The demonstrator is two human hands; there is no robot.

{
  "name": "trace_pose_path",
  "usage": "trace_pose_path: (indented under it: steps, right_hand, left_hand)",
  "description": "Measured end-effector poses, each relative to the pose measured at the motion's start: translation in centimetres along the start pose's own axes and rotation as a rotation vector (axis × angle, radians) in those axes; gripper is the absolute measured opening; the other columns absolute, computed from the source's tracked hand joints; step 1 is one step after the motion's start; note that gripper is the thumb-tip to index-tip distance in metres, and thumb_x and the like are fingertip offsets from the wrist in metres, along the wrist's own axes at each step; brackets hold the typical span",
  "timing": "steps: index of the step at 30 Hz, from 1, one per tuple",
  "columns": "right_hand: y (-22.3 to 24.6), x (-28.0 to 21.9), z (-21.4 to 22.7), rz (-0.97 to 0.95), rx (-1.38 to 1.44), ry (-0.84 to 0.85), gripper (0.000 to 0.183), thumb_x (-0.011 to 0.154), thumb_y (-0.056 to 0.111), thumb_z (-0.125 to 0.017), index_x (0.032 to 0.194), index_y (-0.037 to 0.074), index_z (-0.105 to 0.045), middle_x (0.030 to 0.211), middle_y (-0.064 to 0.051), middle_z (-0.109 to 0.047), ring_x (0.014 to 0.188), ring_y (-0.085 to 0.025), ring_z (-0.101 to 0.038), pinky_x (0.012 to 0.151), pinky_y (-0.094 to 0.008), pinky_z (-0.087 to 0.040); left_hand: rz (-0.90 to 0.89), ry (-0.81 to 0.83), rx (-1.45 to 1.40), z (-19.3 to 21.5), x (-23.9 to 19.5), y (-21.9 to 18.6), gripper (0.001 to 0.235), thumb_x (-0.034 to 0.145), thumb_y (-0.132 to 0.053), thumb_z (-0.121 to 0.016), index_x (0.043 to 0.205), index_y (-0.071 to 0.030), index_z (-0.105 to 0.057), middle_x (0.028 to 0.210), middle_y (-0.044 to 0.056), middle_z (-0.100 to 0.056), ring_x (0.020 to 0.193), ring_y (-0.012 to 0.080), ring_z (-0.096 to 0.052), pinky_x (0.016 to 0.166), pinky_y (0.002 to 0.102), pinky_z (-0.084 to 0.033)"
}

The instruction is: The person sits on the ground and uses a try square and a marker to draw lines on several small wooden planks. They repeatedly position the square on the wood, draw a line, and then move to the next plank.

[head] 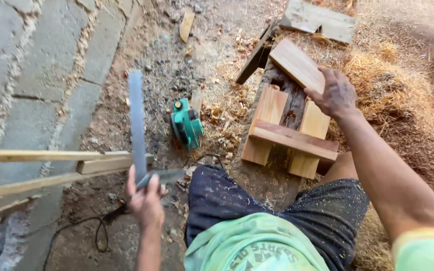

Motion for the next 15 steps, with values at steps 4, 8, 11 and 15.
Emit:
trace_pose_path:
  steps: [4, 8, 11, 15]
  right_hand:
    - [-0.1, 4.2, -1.9, 0.068, 0.009, 0.023, 0.098, 0.076, 0.062, -0.083, 0.153, 0.016, -0.045, 0.140, -0.020, -0.055, 0.121, -0.037, -0.056, 0.097, -0.051, -0.048]
    - [-0.9, 5.1, -4.2, -0.035, 0.016, 0.212, 0.104, 0.071, 0.052, -0.087, 0.160, 0.025, -0.038, 0.147, -0.016, -0.052, 0.122, -0.036, -0.058, 0.100, -0.050, -0.053]
    - [-1.3, 5.8, -3.9, -0.015, -0.041, 0.236, 0.094, 0.076, 0.045, -0.089, 0.156, 0.030, -0.043, 0.145, -0.016, -0.054, 0.121, -0.035, -0.059, 0.100, -0.048, -0.054]
    - [-3.6, 4.7, -1.1, -0.104, 0.326, 0.345, 0.101, 0.070, 0.039, -0.085, 0.160, 0.028, -0.039, 0.137, -0.013, -0.063, 0.111, -0.033, -0.068, 0.099, -0.045, -0.060]
  left_hand:
    - [0.032, -0.194, 0.100, 10.3, -2.6, 4.0, 0.074, 0.093, 0.001, -0.066, 0.162, -0.010, -0.040, 0.107, 0.008, -0.064, 0.077, 0.0125, -0.061, 0.054, 0.027, -0.054]
    - [0.056, -0.370, 0.171, 19.5, -4.0, 13.0, 0.080, 0.090, -0.004, -0.067, 0.162, -0.011, -0.033, 0.108, 0.013, -0.067, 0.076, 0.0187, -0.066, 0.049, 0.033, -0.052]
    - [0.191, -0.349, 0.256, 20.6, -4.8, 16.2, 0.086, 0.090, -0.007, -0.069, 0.166, -0.016, -0.030, 0.108, 0.015, -0.066, 0.064, 0.0208, -0.055, 0.052, 0.035, -0.055]
    - [0.058, -0.265, 0.123, 18.9, -2.7, 16.7, 0.082, 0.087, -0.008, -0.071, 0.160, -0.012, -0.034, 0.129, 0.002, -0.066, 0.079, 0.0099, -0.066, 0.052, 0.031, -0.056]
Point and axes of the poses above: each hand's wrist, its own x-axis towards the middle knuckle, its own z-axis out of the back of the hand, y = z × x, the point moved 10 cm from there along x, towards the middle knuckle
